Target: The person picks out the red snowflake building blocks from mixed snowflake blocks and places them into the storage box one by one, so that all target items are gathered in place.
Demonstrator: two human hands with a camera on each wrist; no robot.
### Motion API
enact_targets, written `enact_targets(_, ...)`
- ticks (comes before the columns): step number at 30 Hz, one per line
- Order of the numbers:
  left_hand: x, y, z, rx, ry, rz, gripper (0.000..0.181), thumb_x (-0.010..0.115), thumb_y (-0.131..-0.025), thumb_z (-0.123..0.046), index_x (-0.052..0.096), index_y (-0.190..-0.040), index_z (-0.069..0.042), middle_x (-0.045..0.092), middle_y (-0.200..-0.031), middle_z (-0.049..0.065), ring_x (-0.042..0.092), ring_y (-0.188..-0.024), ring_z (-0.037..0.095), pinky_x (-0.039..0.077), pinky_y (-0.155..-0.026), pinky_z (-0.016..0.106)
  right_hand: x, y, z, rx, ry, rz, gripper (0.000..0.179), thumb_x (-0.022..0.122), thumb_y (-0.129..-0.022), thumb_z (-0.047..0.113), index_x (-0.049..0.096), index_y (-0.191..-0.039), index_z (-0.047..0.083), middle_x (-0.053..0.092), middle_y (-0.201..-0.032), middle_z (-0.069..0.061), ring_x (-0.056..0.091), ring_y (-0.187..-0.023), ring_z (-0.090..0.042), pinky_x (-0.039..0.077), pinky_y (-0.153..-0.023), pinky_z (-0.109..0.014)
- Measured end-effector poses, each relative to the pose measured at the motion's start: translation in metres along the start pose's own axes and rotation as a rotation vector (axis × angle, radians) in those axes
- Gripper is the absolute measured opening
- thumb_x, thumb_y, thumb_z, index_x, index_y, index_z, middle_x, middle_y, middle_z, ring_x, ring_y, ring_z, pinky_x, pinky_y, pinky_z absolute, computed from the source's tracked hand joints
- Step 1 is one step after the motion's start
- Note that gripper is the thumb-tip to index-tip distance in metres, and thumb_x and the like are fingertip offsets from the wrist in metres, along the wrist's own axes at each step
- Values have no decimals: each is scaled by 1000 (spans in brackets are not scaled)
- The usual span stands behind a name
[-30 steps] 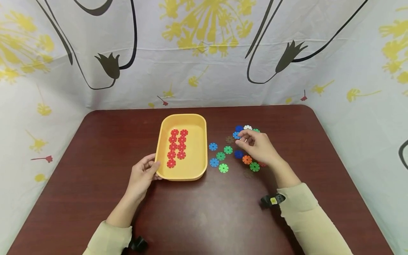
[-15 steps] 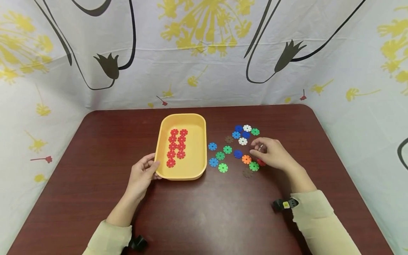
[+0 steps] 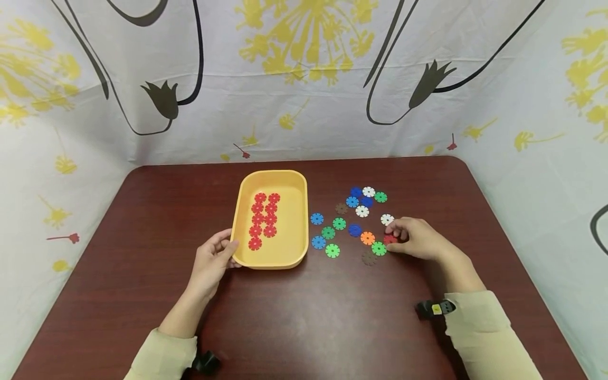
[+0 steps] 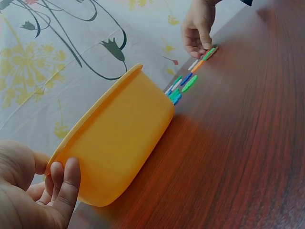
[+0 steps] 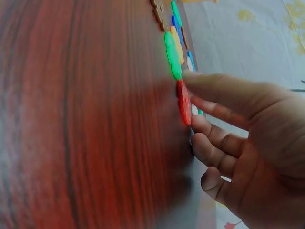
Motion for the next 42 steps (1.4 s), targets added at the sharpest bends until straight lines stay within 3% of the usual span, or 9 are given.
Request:
enact_targets(5,0,0,1,-4,7,3,38,63,-100,-6,57,-136,1,58,-91,18,64,-63,16,61,-57,26,-2,1,-3,13,9,22,31,87,-80,21,67,-101,9,55,-82,2,49,-75,-15,45,-60,-24)
enact_targets(14,1,1,2,-4,2,12,38,63,-100,-5,57,-136,3,58,-93,22,64,-62,16,60,-57,25,0,7,-8,105,-47,71,36,87,-81,22,57,-96,10,52,-82,-2,45,-67,-14,40,-55,-24)
enact_targets(19,1,2,4,-4,4,17,38,62,-100,-5,56,-136,3,59,-93,23,64,-61,16,60,-57,25,-2,14,-13,151,-74,60,43,85,-83,20,53,-108,6,57,-86,-3,44,-57,-13,39,-51,-25)
enact_targets(22,1,2,4,2,11,20,38,62,-100,-5,56,-136,4,59,-93,22,64,-61,15,60,-57,25,-5,17,-13,142,-80,60,47,85,-83,19,56,-115,3,59,-89,-3,45,-56,-12,40,-50,-24)
enact_targets(26,1,2,4,2,16,20,38,63,-99,-4,56,-136,3,59,-92,22,64,-62,16,61,-58,26,-7,19,-14,112,-54,54,41,87,-80,19,66,-112,5,59,-86,0,44,-56,-9,40,-50,-23)
enact_targets(34,-1,1,2,1,6,11,39,63,-100,-6,56,-137,3,59,-94,21,64,-62,16,61,-58,26,-7,16,-17,127,-27,-20,31,87,-81,26,72,-100,7,60,-76,3,45,-53,-9,41,-47,-22)
enact_targets(42,-1,1,2,6,-1,8,39,64,-100,-7,56,-137,2,59,-95,24,65,-63,17,61,-58,28,-12,5,-2,97,-32,-160,33,85,-84,27,69,-104,6,60,-77,0,50,-59,-12,44,-48,-23)
Point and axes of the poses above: each hand's wrist, its own y-axis away from the middle knuckle, its own x-axis out of the palm, z = x × y, the point moved 4 cm from there along -y, towards the middle knuckle
